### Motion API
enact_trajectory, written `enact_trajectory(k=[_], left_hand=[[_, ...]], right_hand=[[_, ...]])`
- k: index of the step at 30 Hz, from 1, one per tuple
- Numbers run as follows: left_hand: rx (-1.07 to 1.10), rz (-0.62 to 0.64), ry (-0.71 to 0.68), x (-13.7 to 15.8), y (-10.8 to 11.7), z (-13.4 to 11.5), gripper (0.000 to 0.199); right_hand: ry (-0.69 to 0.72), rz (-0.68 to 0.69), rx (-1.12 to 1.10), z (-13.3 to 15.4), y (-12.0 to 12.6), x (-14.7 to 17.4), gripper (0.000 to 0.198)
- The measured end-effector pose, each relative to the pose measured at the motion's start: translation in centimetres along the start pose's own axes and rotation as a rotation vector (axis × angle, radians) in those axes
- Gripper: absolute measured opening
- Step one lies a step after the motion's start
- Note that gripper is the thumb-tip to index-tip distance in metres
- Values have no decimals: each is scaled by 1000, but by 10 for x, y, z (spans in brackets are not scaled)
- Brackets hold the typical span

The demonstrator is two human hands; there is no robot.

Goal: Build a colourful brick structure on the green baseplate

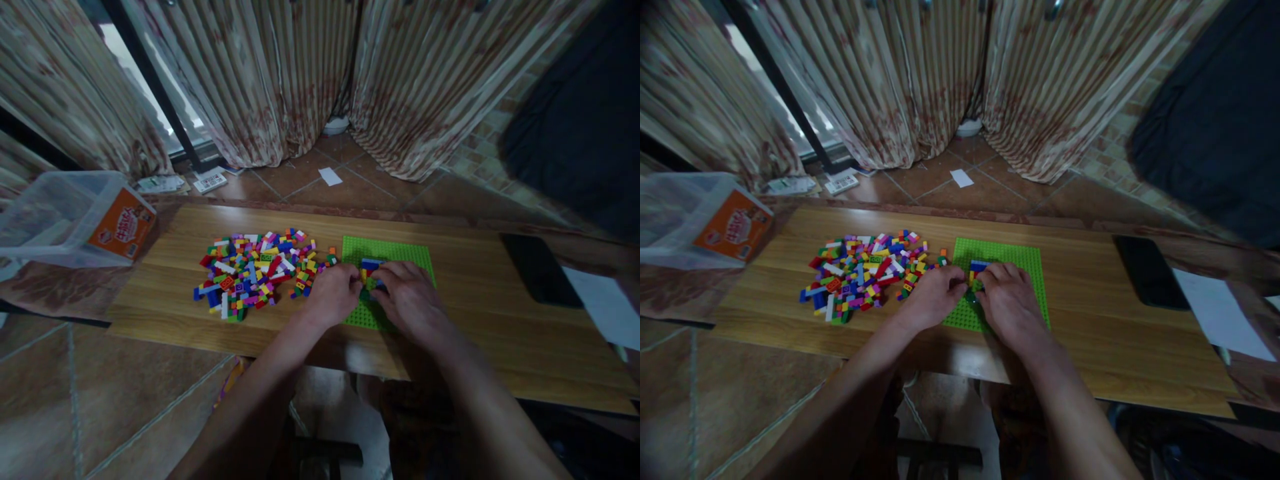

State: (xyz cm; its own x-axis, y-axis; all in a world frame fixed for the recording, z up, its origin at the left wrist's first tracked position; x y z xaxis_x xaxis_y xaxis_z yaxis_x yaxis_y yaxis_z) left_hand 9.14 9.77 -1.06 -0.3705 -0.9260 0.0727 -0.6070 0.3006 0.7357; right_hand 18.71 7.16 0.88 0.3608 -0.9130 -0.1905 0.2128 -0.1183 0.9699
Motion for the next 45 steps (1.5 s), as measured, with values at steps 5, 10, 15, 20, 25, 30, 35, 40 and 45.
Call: enact_trajectory(k=[5, 10, 15, 20, 25, 30, 35, 40, 45], left_hand=[[-40, -13, 7, 0, -2, 0, 17], [-138, -94, 42, 1, -2, 0, 14], [-179, -134, 20, 3, -2, -2, 15], [-208, -131, 7, 3, -4, -2, 19], [-229, -129, 6, 4, -7, -3, 20], [-214, -125, 5, 4, -7, -4, 20], [-225, -128, 13, 4, -7, -5, 18], [-214, -126, 22, 5, -6, -5, 17], [-184, -128, 4, 5, -5, -5, 20]], right_hand=[[16, 46, 72, 1, -3, -4, 21], [22, 58, 84, 1, -4, -4, 21], [20, 31, 18, -2, -6, -2, 23], [5, -27, -79, -6, -4, 1, 24], [3, -48, -82, -5, -6, 2, 27], [2, -9, 18, 0, -9, -1, 25], [-47, 4, 70, 3, -10, -4, 23], [-82, -91, -75, 1, -3, -2, 26], [-189, -200, -298, -29, 9, 8, 26]])
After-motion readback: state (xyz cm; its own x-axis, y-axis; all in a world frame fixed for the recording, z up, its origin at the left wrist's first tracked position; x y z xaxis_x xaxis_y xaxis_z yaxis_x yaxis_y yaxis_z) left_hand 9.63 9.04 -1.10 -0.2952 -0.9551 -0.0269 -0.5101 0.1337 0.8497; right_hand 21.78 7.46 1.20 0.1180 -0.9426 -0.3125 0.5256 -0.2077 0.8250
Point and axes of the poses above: each hand's wrist, its own x-axis away from the middle knuckle, its own y-axis out of the back of the hand, z = x × y, the point moved 10 cm from there along -x, towards the middle knuckle, and after that the axes turned 2 degrees about x, right-handed, at the moved point
